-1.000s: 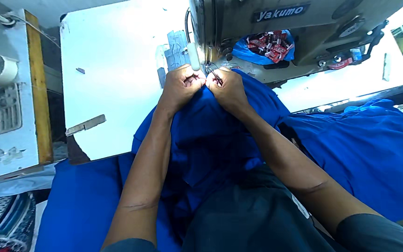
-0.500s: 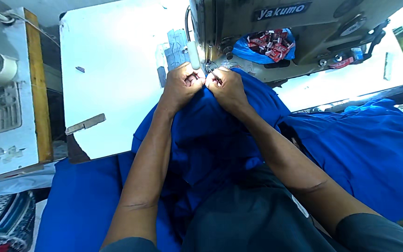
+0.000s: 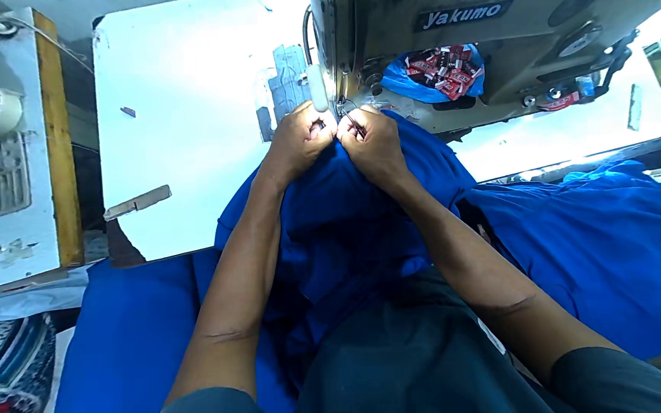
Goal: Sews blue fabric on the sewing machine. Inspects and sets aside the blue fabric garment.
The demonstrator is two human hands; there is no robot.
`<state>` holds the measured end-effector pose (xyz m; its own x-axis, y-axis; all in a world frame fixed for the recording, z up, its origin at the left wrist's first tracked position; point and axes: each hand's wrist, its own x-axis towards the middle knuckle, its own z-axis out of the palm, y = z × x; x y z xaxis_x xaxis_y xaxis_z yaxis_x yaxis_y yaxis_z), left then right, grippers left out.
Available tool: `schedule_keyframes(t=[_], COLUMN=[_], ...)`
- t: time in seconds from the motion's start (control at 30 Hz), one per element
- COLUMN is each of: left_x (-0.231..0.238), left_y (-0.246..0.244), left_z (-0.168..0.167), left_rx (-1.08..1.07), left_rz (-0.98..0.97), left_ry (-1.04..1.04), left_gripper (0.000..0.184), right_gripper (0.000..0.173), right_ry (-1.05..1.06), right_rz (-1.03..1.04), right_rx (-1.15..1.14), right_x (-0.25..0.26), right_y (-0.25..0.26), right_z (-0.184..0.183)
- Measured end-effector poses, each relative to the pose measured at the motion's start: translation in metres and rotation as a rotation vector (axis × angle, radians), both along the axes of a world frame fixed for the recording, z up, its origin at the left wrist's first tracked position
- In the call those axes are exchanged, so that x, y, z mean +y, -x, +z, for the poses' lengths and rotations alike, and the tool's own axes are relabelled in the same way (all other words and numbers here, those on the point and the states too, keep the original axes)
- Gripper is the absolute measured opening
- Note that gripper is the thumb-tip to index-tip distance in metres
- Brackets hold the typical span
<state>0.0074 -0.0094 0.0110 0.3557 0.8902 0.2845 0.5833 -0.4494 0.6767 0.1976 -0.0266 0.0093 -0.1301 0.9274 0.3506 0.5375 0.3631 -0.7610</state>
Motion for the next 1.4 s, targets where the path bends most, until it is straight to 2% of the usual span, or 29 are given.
schedule_keyframes(t=[0.47, 0.57, 0.7, 0.83, 1.03, 1.17, 1.4], left_x=[-0.003, -0.001, 0.002, 0.004, 0.014, 0.017, 0.016], left_y=[-0.001, -0.002, -0.002, -0.007, -0.008, -0.008, -0.008], left_z=[0.002, 0.003, 0.002, 0.005, 0.013, 0.022, 0.025], left_rx=[-0.084, -0.050, 0.038, 0.088, 0.158, 0.167, 0.159], left_rz=[-0.005, -0.004, 0.010, 0.056, 0.038, -0.049, -0.048], left_ry=[-0.014, 0.000, 0.013, 0.037, 0.171, 0.193, 0.235], left_gripper=[0.013, 0.016, 0.021, 0.020, 0.022, 0.022, 0.022], right_gripper=[0.018, 0.017, 0.022, 0.023, 0.030, 0.030, 0.028], right_ry=[-0.005, 0.029, -0.076, -0.234, -0.205, -0.201, -0.208], right_rz=[-0.037, 0.013, 0.072, 0.264, 0.245, 0.229, 0.236], right_rx=[-0.021, -0.056, -0.142, -0.234, -0.433, -0.447, -0.437], right_x=[-0.001, 0.001, 0.002, 0.010, 0.005, 0.006, 0.007], right_y=[0.005, -0.004, -0.032, -0.058, -0.055, -0.054, -0.055], right_z=[-0.003, 0.003, 0.017, -0.001, -0.003, -0.004, -0.006])
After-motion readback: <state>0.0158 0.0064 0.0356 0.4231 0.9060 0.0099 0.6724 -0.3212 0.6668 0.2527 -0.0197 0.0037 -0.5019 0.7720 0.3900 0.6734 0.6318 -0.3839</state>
